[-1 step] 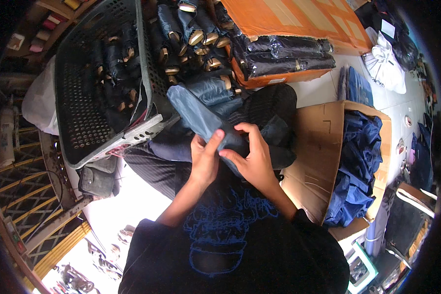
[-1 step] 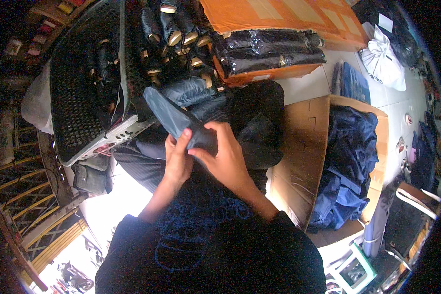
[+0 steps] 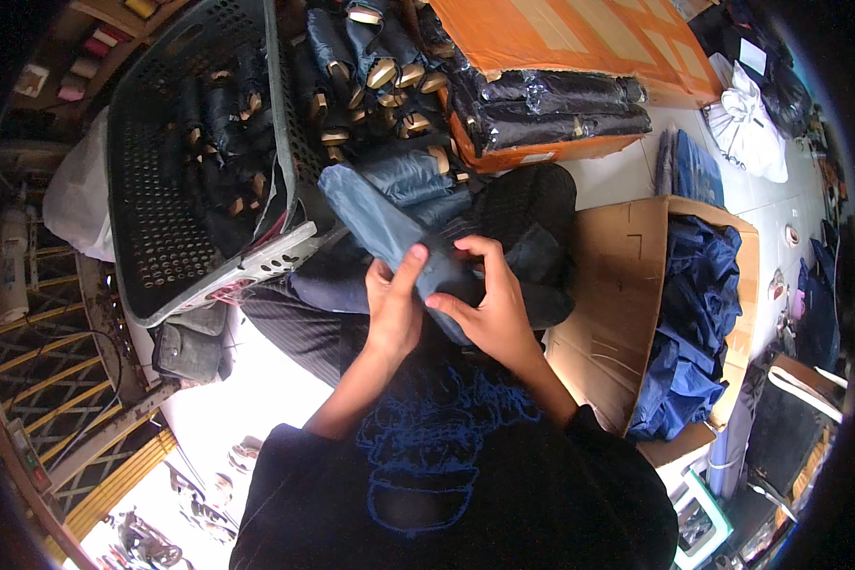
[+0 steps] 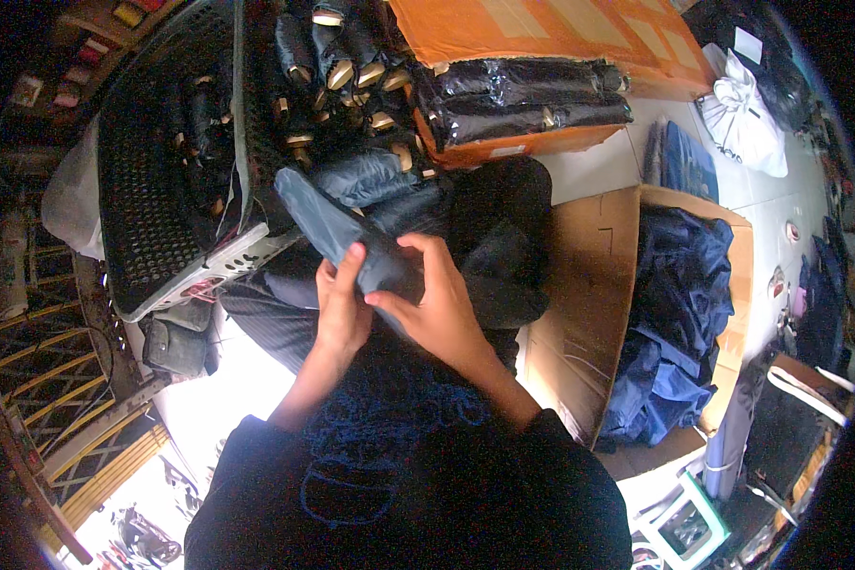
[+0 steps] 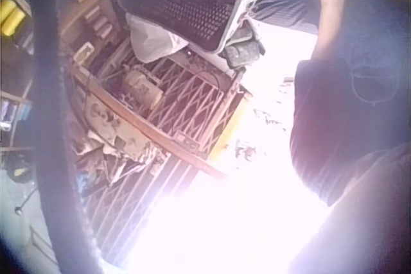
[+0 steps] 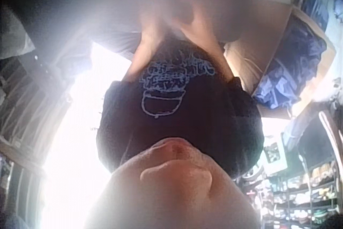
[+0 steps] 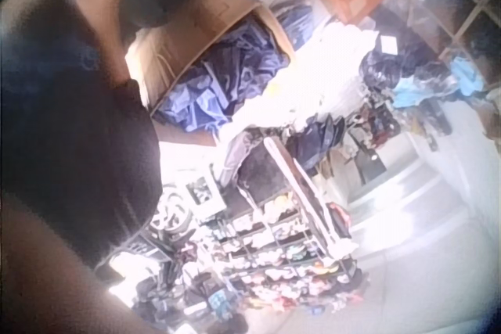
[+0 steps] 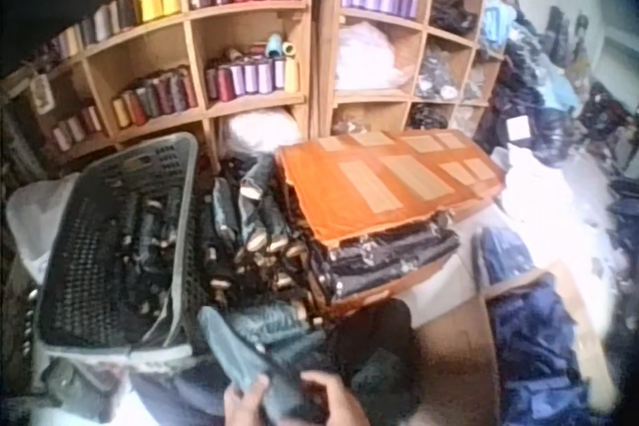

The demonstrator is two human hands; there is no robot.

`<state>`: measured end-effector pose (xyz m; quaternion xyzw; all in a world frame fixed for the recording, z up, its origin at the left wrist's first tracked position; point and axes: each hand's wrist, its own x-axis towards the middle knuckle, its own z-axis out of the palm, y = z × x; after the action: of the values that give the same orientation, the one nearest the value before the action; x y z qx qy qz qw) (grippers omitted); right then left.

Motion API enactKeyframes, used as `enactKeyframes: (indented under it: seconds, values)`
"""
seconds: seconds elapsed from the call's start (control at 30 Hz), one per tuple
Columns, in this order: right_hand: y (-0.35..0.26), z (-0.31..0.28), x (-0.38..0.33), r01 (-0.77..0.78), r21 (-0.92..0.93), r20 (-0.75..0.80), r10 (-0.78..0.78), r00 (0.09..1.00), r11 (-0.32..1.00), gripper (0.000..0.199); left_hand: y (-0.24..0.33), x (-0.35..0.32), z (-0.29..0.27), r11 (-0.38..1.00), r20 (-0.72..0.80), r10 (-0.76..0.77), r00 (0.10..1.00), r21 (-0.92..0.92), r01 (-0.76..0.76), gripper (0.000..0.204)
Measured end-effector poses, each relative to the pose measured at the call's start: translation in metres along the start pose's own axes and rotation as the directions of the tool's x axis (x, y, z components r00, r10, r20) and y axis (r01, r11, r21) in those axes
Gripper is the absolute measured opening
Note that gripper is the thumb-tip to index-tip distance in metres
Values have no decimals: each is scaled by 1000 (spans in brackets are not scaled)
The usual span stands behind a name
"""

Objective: The person sits on the floor and repeatedly wraps dark fabric pieces around cylindrical cores using both hands. The wrapped items are placed into a nearby basket. The person continues this process for several items throughout the clip.

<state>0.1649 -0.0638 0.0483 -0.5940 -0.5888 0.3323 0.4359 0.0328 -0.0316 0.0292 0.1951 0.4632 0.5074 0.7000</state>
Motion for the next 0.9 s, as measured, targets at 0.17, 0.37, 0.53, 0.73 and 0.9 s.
enactKeyframes:
  seconds: [0.17,0.37,0.53,0.73,0.9]
  values:
    - [9,-9,0,-239,307,328,133,935,921,47,13,13,-8,999,-16,43,999,-9,-43,40]
    - [-2,5,-6,-96,179,33,92,995,979,38,7,4,-8,995,76,15,997,96,-22,30]
    - [5,15,-14,26,192,-95,-8,995,981,50,19,7,1,998,219,45,975,-56,-34,32]
    - [1,7,-4,251,112,-40,-248,968,961,52,26,4,11,1000,266,7,964,-27,0,29]
    - [1,9,-6,334,162,-221,-295,929,929,49,33,-6,26,999,324,12,946,29,-23,32]
